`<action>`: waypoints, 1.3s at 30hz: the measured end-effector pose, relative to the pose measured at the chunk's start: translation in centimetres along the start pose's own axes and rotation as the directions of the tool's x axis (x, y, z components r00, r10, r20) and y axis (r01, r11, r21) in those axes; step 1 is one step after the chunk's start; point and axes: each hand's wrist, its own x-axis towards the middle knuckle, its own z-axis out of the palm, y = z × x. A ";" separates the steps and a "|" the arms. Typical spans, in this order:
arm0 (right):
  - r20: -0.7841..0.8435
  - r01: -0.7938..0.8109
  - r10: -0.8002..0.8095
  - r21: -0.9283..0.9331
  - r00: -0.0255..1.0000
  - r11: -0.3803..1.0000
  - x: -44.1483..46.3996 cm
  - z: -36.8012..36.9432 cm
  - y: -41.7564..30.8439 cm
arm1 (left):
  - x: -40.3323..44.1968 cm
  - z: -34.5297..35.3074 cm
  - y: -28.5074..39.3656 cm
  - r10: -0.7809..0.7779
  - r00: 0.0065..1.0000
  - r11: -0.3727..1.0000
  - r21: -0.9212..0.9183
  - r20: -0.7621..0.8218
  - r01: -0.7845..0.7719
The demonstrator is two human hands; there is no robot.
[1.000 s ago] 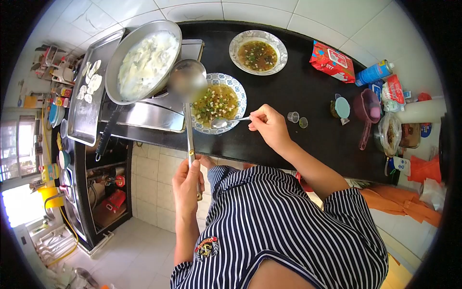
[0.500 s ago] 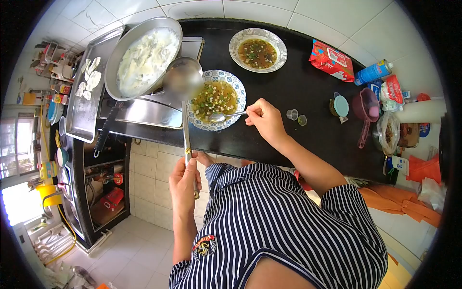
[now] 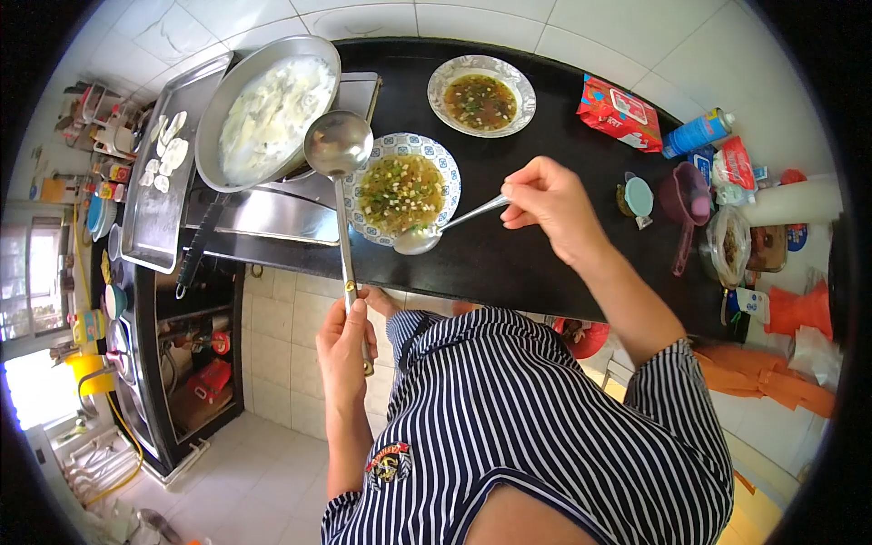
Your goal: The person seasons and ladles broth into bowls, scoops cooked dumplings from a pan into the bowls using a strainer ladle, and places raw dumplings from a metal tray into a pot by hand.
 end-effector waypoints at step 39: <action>0.397 0.265 -0.116 -0.344 0.910 0.901 -10.1 -2.7 -24.4 | 3.4 0.0 0.1 -0.026 0.997 0.998 -0.050 0.068 0.029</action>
